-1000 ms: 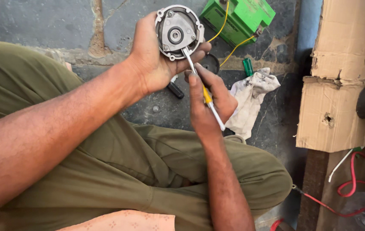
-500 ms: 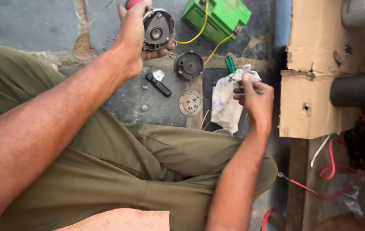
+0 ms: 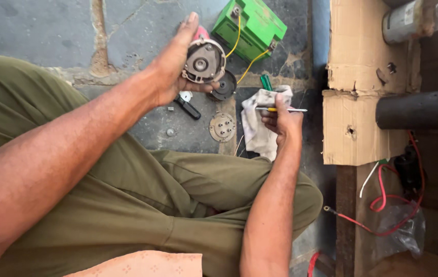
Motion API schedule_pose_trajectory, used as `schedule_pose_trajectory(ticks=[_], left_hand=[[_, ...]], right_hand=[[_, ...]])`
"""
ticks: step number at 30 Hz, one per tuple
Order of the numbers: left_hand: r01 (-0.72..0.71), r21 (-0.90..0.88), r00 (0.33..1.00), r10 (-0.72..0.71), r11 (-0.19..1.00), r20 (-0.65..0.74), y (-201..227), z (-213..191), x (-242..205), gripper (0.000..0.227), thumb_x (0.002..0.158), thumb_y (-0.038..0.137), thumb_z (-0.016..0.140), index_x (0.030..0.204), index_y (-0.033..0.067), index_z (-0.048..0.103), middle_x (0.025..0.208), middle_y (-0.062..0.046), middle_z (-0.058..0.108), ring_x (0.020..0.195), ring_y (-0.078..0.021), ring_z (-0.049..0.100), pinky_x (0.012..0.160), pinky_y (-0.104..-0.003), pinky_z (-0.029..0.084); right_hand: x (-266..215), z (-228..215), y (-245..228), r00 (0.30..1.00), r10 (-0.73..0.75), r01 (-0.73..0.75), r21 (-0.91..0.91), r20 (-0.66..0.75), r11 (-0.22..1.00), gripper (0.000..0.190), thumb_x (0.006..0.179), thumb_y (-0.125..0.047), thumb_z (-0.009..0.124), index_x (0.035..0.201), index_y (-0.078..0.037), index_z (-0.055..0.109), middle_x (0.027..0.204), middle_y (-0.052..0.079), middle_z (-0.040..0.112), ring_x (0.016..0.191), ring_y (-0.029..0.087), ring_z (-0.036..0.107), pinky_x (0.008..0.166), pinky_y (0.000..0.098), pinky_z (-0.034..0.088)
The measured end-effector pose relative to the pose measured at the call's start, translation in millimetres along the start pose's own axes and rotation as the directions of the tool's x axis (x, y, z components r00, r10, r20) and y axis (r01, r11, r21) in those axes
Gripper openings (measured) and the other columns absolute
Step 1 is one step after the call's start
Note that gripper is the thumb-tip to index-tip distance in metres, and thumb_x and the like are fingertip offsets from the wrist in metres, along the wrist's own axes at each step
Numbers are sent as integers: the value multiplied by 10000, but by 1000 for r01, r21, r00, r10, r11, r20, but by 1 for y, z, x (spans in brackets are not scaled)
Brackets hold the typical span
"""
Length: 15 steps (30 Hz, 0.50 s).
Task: The person sits on the floor and cleans a small electric motor using a cloth and a screwdriver. They wipe the motor's exterior and interior, occasionally using the screwdriver to scrape or adjust parts.
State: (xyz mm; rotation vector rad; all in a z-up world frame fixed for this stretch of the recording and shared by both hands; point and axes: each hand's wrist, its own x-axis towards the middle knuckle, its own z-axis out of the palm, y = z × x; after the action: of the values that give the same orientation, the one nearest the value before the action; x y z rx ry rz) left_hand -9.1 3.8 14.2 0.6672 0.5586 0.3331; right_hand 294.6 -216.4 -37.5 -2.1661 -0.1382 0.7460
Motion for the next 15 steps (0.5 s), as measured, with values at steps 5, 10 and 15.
schedule_pose_trajectory(ticks=[5,10,15], left_hand=[[103,-50,995,-104,993,-9,-11,-2,2,741,934,748,334,1071,96,657,850,-66,746,669,-228,742,571,-361,640],[188,-23,979,-189,982,-80,-22,1,1,646,946,692,351,1060,135,658,842,-85,749,667,-233,731,567,-372,627],[215,-106,972,-223,971,-70,-29,0,2,623,953,682,372,1050,140,663,856,-88,739,674,-254,723,566,-387,619]], right_hand=[[7,9,5,991,123,-122,-21,46,992,562,918,-616,647,926,-56,694,691,79,710,502,192,650,567,428,614],[4,24,7,933,203,-225,42,299,973,520,924,-632,618,836,-122,667,636,17,655,487,166,574,623,477,623],[-29,29,-11,807,29,-231,270,590,935,471,999,-519,648,804,-90,665,640,56,663,538,190,634,651,462,608]])
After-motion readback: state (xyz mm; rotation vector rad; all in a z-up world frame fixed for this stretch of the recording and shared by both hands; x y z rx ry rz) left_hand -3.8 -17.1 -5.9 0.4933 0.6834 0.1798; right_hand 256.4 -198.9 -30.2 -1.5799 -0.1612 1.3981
